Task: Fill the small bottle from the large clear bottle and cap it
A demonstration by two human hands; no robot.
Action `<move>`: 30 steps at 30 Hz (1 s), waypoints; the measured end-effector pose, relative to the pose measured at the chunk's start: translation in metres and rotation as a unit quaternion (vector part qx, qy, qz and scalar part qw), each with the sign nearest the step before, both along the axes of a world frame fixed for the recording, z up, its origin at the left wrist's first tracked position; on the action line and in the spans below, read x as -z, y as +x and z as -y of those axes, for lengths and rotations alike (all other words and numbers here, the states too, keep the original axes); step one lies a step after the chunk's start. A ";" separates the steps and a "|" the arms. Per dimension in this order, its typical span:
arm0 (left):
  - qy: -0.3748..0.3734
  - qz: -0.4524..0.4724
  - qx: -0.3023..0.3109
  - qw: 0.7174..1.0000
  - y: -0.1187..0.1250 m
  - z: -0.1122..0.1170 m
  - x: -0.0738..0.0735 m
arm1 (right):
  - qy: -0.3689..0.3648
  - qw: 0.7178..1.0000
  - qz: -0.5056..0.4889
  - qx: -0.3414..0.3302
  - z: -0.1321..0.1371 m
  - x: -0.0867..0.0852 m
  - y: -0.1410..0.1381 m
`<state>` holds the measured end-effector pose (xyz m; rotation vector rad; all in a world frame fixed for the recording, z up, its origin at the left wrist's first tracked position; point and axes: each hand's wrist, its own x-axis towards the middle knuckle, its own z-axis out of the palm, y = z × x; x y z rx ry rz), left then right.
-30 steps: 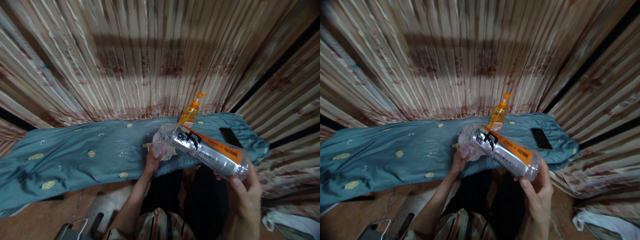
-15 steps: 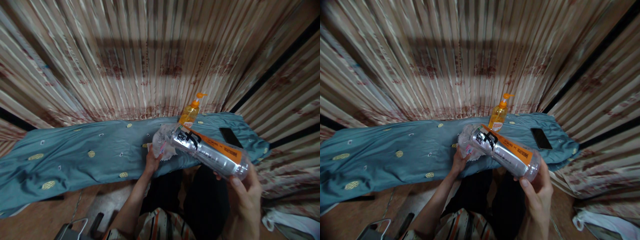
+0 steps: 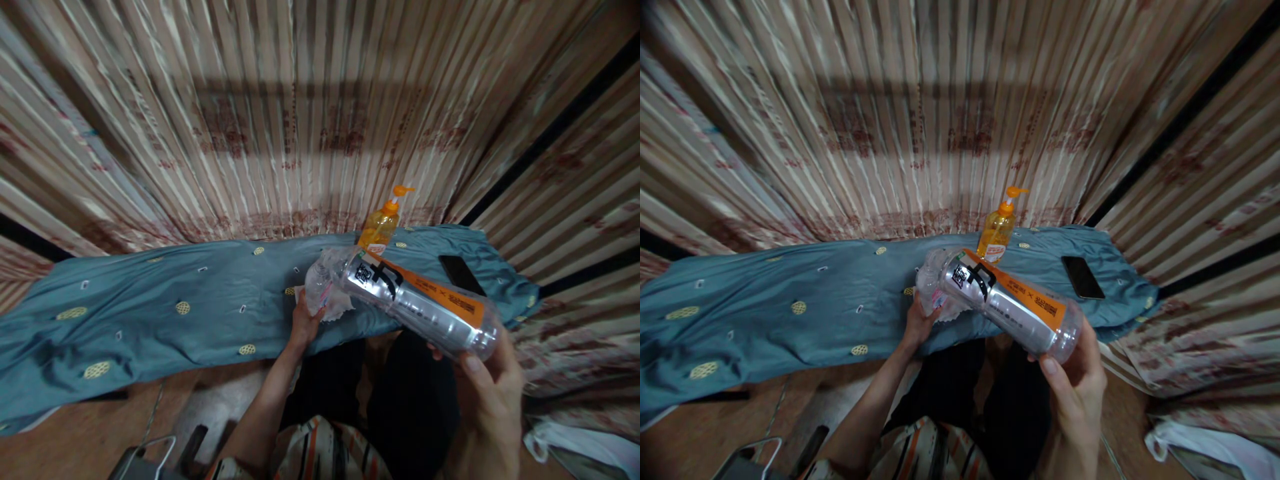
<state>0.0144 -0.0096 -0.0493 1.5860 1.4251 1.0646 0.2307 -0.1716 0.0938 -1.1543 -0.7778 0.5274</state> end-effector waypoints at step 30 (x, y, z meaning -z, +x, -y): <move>0.030 0.008 -0.005 1.000 -0.001 -0.005 0.000 | 0.004 1.000 0.019 -0.015 -0.003 0.000 -0.001</move>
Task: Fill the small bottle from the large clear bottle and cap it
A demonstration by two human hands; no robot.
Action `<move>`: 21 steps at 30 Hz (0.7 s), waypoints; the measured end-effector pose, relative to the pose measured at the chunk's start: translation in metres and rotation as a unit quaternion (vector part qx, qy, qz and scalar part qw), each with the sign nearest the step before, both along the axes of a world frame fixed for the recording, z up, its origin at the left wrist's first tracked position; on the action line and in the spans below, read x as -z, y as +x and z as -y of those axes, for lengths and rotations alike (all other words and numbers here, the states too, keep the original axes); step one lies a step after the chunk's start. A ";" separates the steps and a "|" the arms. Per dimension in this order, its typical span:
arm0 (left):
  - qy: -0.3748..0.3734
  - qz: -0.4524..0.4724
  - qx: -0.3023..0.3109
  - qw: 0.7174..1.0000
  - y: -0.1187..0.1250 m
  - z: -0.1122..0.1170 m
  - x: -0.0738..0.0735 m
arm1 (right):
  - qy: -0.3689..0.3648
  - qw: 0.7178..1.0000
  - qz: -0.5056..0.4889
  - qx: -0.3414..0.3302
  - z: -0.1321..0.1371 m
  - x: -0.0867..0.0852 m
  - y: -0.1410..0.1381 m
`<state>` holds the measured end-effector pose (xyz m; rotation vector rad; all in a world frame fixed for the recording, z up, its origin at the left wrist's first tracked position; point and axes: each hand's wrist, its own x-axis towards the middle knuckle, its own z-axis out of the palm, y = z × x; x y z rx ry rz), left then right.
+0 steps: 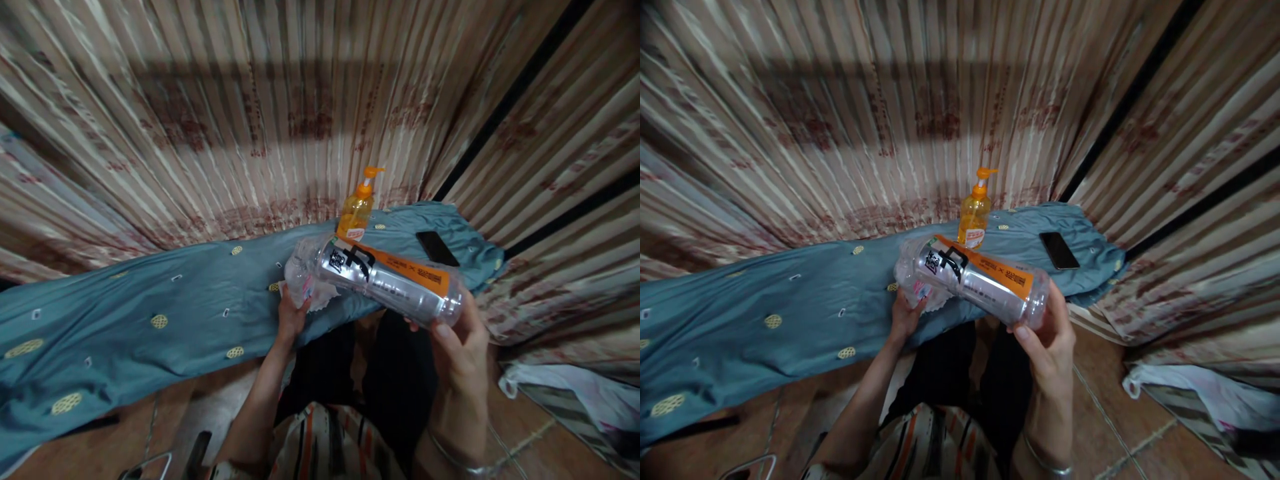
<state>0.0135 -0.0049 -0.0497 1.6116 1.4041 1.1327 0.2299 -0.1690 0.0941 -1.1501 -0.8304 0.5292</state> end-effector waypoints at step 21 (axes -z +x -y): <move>-0.005 -0.008 -0.014 1.000 0.004 0.004 -0.006 | 0.005 0.999 -0.039 -0.015 -0.001 0.004 0.002</move>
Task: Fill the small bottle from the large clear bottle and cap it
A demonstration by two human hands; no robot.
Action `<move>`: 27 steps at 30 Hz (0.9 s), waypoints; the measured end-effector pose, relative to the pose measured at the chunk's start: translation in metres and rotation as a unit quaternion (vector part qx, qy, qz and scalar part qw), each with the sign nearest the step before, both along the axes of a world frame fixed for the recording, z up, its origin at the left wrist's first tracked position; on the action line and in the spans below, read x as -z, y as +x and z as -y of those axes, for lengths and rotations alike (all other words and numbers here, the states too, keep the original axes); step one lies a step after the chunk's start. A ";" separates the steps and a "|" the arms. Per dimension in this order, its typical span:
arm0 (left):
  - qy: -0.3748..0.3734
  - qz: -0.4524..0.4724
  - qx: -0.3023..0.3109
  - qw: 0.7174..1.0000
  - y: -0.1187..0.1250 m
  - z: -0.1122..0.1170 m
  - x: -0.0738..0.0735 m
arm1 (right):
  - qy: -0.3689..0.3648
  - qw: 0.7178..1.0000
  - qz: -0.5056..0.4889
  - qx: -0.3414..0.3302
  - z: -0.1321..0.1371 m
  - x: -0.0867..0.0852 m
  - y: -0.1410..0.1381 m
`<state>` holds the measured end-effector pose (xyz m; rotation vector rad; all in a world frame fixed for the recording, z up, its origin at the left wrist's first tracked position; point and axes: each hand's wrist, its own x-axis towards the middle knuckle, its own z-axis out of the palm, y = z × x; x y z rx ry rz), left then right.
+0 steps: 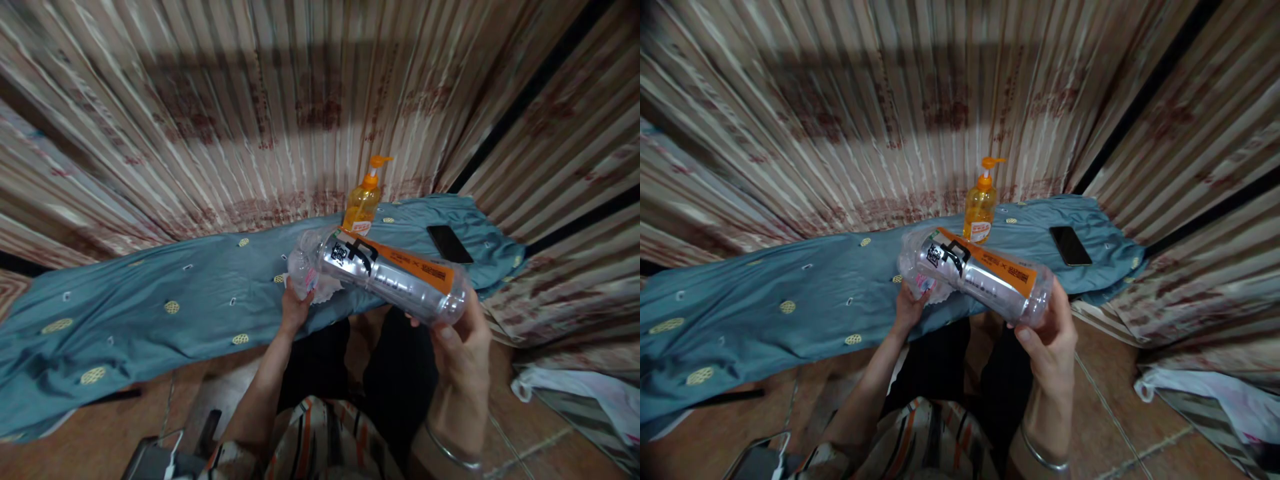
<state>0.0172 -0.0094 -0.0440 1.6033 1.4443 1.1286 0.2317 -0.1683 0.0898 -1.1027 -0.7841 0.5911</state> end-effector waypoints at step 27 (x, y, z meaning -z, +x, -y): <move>-0.008 -0.017 0.012 1.000 0.002 -0.002 0.000 | -0.017 0.998 0.047 0.025 0.001 -0.013 -0.005</move>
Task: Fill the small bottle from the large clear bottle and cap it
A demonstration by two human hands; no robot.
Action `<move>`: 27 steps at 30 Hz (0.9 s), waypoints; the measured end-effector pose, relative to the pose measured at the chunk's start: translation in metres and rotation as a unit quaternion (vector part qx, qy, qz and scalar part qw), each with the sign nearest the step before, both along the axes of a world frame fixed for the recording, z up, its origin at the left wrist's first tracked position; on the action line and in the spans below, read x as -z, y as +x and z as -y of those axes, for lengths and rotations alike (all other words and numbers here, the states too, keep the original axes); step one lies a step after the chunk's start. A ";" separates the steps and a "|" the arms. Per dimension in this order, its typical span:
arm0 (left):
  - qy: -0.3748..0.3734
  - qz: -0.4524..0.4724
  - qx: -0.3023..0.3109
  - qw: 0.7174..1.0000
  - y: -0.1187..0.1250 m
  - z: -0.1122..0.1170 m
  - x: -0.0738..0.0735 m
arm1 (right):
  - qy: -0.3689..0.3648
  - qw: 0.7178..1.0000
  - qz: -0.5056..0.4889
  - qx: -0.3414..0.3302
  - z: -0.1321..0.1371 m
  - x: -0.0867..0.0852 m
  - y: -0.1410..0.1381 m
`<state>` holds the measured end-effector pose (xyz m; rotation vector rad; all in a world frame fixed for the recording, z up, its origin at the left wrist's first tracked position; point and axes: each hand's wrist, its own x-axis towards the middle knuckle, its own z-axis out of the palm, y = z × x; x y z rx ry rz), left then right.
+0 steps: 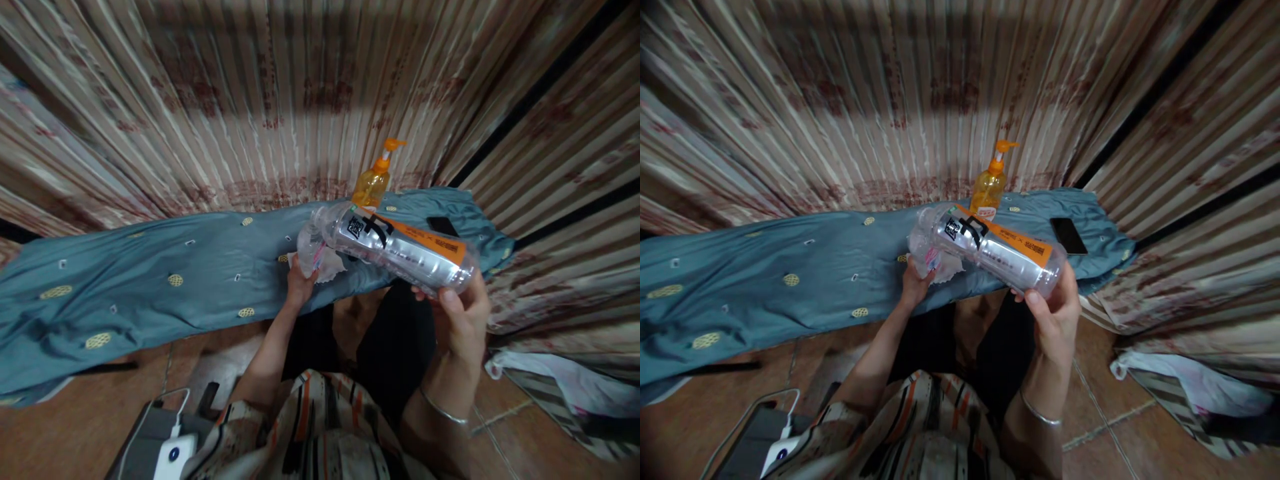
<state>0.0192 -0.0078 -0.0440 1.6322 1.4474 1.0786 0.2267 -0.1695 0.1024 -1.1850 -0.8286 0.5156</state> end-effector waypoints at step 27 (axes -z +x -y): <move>0.006 0.049 0.002 0.999 0.004 -0.002 0.001 | 0.039 0.999 -0.017 -0.010 -0.007 -0.001 -0.002</move>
